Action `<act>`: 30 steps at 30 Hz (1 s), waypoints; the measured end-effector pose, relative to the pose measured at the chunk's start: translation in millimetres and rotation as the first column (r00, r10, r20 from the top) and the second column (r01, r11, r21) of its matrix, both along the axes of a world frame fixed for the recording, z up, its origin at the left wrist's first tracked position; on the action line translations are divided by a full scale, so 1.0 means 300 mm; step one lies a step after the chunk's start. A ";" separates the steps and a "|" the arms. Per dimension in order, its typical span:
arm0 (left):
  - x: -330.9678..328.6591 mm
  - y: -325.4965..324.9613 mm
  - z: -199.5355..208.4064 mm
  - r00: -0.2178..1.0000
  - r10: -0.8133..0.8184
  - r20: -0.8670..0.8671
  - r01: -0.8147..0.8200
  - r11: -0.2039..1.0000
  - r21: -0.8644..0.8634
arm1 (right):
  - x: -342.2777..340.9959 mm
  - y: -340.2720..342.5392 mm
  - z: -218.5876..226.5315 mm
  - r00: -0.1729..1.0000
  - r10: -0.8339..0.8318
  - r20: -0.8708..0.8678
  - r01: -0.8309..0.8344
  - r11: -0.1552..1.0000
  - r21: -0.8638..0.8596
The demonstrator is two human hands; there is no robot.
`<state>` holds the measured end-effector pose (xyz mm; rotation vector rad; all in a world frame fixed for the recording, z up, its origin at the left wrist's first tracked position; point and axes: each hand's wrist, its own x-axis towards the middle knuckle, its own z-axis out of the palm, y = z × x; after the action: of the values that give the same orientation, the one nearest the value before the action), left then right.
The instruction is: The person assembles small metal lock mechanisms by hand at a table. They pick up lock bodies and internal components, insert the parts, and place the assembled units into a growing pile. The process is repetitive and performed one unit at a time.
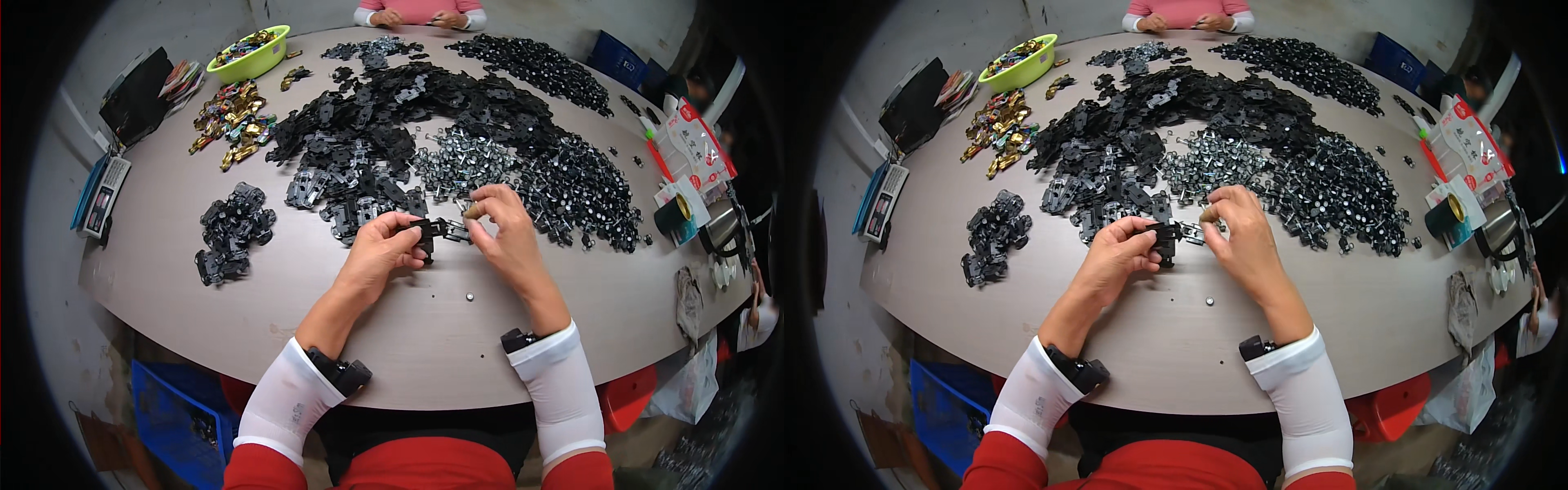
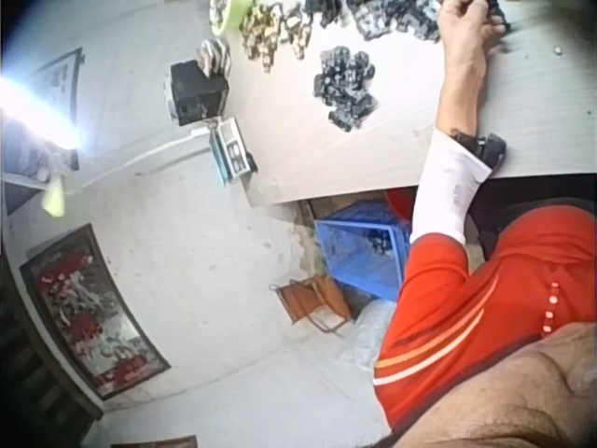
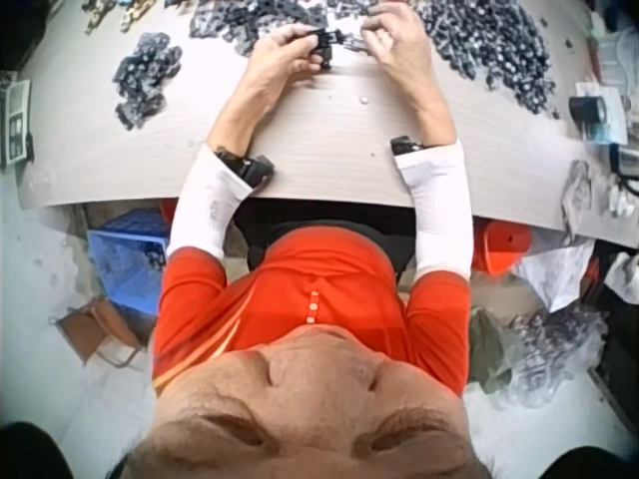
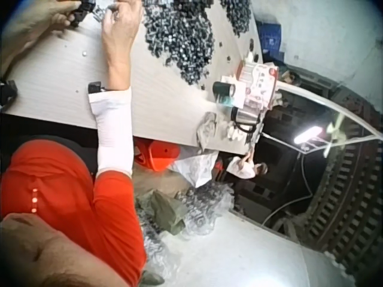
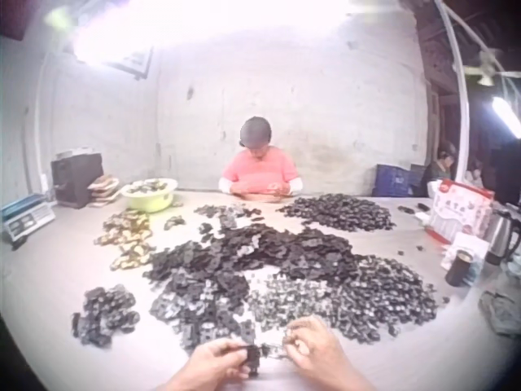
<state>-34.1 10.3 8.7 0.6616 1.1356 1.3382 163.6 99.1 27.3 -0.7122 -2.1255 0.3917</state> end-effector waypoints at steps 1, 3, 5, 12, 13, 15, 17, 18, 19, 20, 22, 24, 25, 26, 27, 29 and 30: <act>0.001 -0.001 0.000 1.000 -0.004 -0.020 0.004 1.000 0.001 | -0.004 -0.014 0.010 0.999 0.044 -0.005 -0.043 0.999 0.008; 0.006 -0.003 0.005 0.998 -0.020 -0.063 0.020 1.000 0.003 | -0.012 -0.052 0.025 0.992 0.124 -0.015 -0.124 0.992 0.024; 0.003 -0.006 -0.001 1.000 -0.020 -0.004 0.020 0.999 0.037 | -0.029 -0.080 0.028 0.990 0.125 0.060 -0.128 0.990 0.058; 0.009 -0.010 -0.001 0.993 0.046 0.107 -0.054 0.995 0.079 | -0.051 -0.094 0.010 0.987 0.151 0.058 -0.156 0.983 0.097; 0.008 -0.011 -0.002 0.993 0.062 0.104 -0.072 0.994 0.088 | -0.055 -0.099 0.017 0.987 0.158 0.035 -0.161 0.981 0.106; 0.010 -0.010 0.001 0.993 0.049 0.106 -0.058 0.995 0.079 | -0.053 -0.100 0.022 0.986 0.166 0.034 -0.169 0.979 0.118; 0.011 -0.012 -0.004 0.991 0.042 0.126 -0.052 0.996 0.077 | -0.050 -0.095 0.023 0.981 0.177 0.073 -0.185 0.975 0.121; 0.012 -0.013 -0.012 0.989 0.042 0.145 -0.054 0.995 0.079 | -0.049 -0.095 0.018 0.981 0.177 0.077 -0.184 0.979 0.086; 0.013 -0.015 -0.018 0.986 0.041 0.164 -0.055 0.995 0.081 | -0.049 -0.095 0.011 0.981 0.178 0.081 -0.182 0.982 0.050; 0.012 -0.015 -0.019 0.981 0.038 0.190 -0.055 0.995 0.086 | -0.048 -0.094 0.009 0.980 0.177 0.085 -0.179 0.984 0.015; 0.006 -0.018 -0.018 0.970 0.030 0.243 -0.054 0.994 0.096 | -0.051 -0.095 0.014 0.981 0.187 0.049 -0.188 0.982 0.006; 0.005 -0.018 -0.012 0.962 0.021 0.272 -0.049 0.994 0.100 | -0.055 -0.098 0.012 0.983 0.182 0.000 -0.182 0.983 -0.020; 0.007 -0.017 -0.010 0.958 0.016 0.287 -0.047 0.994 0.102 | -0.055 -0.099 0.010 0.984 0.174 -0.031 -0.175 0.984 -0.043; 0.008 -0.017 -0.011 0.954 0.015 0.300 -0.047 0.994 0.099 | -0.058 -0.102 0.010 0.984 0.167 -0.062 -0.171 0.983 -0.065; 0.009 -0.018 -0.015 0.950 0.014 0.312 -0.047 0.994 0.096 | -0.058 -0.105 0.011 0.982 0.172 -0.073 -0.177 0.982 -0.073; 0.011 -0.021 -0.014 0.946 0.009 0.323 -0.043 0.994 0.097 | -0.058 -0.111 0.017 0.979 0.179 -0.093 -0.188 0.978 -0.087; 0.013 -0.024 -0.007 0.947 0.005 0.322 -0.040 0.994 0.101 | -0.057 -0.112 0.021 0.981 0.176 -0.082 -0.182 0.980 -0.076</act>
<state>-30.3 3.1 6.5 0.4845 0.8150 1.4725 146.5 65.6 33.5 -0.5457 -2.1184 0.5986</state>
